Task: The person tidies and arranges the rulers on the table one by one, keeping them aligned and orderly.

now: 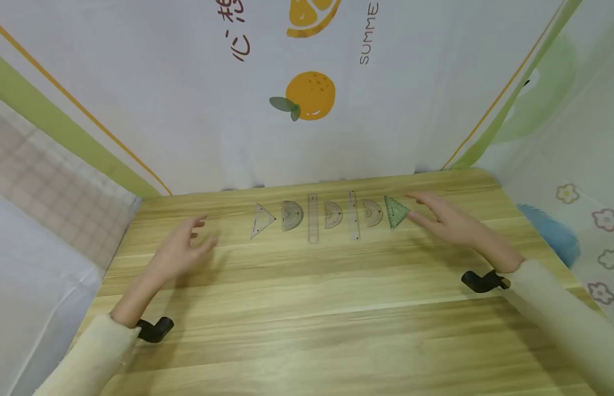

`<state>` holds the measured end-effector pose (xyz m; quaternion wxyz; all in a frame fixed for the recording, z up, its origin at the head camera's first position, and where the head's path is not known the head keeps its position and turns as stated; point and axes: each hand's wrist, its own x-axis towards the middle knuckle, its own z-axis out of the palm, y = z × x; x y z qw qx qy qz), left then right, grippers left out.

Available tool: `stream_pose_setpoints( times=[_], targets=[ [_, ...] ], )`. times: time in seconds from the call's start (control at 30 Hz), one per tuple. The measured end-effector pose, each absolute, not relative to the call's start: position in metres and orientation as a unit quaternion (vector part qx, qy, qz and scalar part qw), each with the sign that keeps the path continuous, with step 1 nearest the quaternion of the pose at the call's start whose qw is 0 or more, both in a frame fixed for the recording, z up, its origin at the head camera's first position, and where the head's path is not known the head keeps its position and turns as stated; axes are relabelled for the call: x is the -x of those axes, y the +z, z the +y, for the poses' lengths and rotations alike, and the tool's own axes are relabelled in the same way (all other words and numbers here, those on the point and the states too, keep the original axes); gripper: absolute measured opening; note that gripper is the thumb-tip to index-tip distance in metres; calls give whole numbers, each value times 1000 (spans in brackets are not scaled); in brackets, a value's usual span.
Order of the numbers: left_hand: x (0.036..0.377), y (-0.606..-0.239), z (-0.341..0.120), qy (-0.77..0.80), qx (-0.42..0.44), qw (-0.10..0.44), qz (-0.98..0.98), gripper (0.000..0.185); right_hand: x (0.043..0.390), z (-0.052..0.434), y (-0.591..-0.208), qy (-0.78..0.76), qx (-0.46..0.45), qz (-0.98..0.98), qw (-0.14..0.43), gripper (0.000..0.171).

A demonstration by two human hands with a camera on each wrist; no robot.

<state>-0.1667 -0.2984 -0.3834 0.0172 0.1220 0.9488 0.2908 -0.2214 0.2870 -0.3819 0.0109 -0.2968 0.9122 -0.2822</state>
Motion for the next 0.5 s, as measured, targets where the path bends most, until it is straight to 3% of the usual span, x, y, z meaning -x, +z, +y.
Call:
stream_pose_setpoints(
  times=[0.23,0.5],
  targets=[
    [172,-380,-292,416,-97,57,903,65,235,276,-379,-405,275,871,40,37],
    [172,-388,-281,461,-89,91,878,59,243,272,-384,-448,240,855,97,44]
  ],
)
